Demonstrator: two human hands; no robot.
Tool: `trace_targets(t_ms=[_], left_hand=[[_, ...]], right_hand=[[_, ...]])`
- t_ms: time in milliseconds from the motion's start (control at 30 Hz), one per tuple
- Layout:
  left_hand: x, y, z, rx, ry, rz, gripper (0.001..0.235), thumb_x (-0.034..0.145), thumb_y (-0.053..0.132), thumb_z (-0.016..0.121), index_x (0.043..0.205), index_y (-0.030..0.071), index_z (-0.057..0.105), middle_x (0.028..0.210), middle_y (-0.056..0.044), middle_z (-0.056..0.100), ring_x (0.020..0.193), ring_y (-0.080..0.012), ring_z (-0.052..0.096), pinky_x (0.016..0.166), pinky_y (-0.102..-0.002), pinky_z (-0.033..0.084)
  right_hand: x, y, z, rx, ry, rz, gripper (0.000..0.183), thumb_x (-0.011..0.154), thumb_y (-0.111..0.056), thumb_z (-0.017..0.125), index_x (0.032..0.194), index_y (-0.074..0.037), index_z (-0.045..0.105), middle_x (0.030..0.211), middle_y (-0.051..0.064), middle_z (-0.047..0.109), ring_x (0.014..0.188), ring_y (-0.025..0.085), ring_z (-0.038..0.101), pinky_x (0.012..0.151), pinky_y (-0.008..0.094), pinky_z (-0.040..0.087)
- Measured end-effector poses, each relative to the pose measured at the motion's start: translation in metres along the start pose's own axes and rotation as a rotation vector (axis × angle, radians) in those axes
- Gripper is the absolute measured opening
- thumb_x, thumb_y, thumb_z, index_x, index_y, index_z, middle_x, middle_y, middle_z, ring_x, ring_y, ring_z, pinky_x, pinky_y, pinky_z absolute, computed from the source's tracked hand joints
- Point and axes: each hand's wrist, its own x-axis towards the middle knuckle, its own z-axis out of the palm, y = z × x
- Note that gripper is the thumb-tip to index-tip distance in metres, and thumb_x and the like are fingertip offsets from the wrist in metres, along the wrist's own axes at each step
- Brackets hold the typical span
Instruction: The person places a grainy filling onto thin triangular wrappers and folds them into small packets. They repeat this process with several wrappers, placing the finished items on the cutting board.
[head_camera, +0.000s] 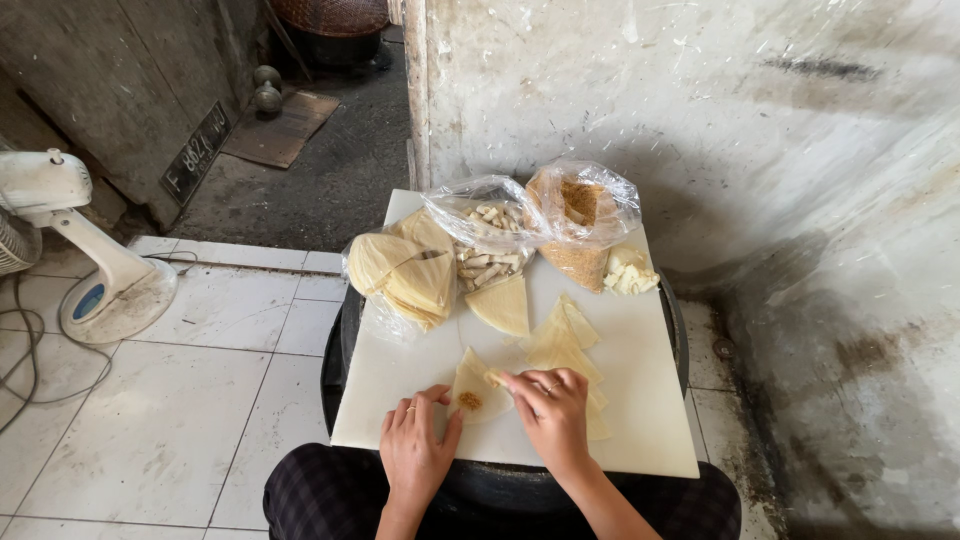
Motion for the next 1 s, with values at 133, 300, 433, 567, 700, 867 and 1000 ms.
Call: trace_targets(t_ms=[133, 300, 433, 567, 700, 867, 1000], left_hand=[[0.000, -0.001, 0.000, -0.068, 0.023, 0.003, 0.037, 0.077, 0.026, 0.083, 0.105, 0.010, 0.065, 0.098, 0.011, 0.074, 0.070, -0.0171, 0.065, 0.066, -0.034, 0.047], [0.001, 0.000, -0.004, -0.092, -0.014, 0.009, 0.038, 0.073, 0.030, 0.085, 0.101, 0.011, 0.067, 0.099, 0.011, 0.075, 0.070, -0.0177, 0.065, 0.068, -0.035, 0.048], [0.002, 0.001, -0.006, -0.087, -0.039, -0.002, 0.037, 0.074, 0.030, 0.085, 0.101, 0.010, 0.068, 0.099, 0.011, 0.075, 0.073, -0.0177, 0.065, 0.068, -0.035, 0.048], [0.003, 0.000, -0.006, -0.070, -0.037, 0.011, 0.037, 0.075, 0.031, 0.084, 0.101, 0.010, 0.068, 0.099, 0.011, 0.075, 0.077, -0.0175, 0.066, 0.070, -0.035, 0.048], [0.002, -0.001, -0.005, -0.063, -0.023, 0.024, 0.037, 0.076, 0.032, 0.084, 0.102, 0.010, 0.068, 0.099, 0.011, 0.075, 0.079, -0.0173, 0.066, 0.071, -0.035, 0.048], [0.001, -0.002, -0.004, -0.061, -0.033, 0.023, 0.038, 0.075, 0.032, 0.084, 0.102, 0.009, 0.068, 0.100, 0.011, 0.075, 0.080, -0.0172, 0.066, 0.070, -0.035, 0.048], [0.001, -0.002, -0.003, -0.063, -0.048, 0.008, 0.039, 0.077, 0.032, 0.085, 0.104, 0.010, 0.069, 0.098, 0.012, 0.075, 0.078, -0.0157, 0.067, 0.069, -0.034, 0.048]], right_hand=[[0.003, 0.002, -0.001, -0.069, -0.002, 0.191, 0.049, 0.079, -0.010, 0.079, 0.127, -0.013, 0.071, 0.100, -0.002, 0.071, 0.092, 0.021, 0.058, 0.092, 0.040, 0.039], [0.005, -0.003, -0.004, -0.008, 0.035, 0.296, 0.049, 0.080, -0.005, 0.073, 0.128, -0.010, 0.065, 0.112, 0.006, 0.066, 0.106, 0.027, 0.060, 0.098, 0.044, 0.038], [0.007, -0.003, -0.004, 0.004, -0.013, 0.318, 0.034, 0.080, -0.007, 0.074, 0.113, -0.016, 0.070, 0.107, 0.002, 0.069, 0.104, 0.026, 0.061, 0.096, 0.044, 0.038], [0.008, -0.004, -0.004, -0.008, -0.056, 0.336, 0.021, 0.081, -0.010, 0.077, 0.099, -0.021, 0.074, 0.098, -0.003, 0.072, 0.100, 0.024, 0.061, 0.093, 0.042, 0.037], [0.010, -0.006, -0.005, 0.024, -0.029, 0.322, 0.018, 0.082, -0.010, 0.077, 0.097, -0.019, 0.075, 0.096, -0.003, 0.072, 0.097, 0.023, 0.061, 0.092, 0.041, 0.038], [0.009, -0.006, -0.006, 0.064, 0.041, 0.245, 0.017, 0.082, -0.009, 0.078, 0.096, -0.019, 0.075, 0.094, -0.004, 0.073, 0.095, 0.020, 0.063, 0.093, 0.039, 0.038], [0.007, -0.007, -0.004, 0.009, 0.039, 0.033, 0.020, 0.082, -0.012, 0.081, 0.099, -0.020, 0.077, 0.093, -0.008, 0.072, 0.095, 0.016, 0.061, 0.095, 0.039, 0.036]])
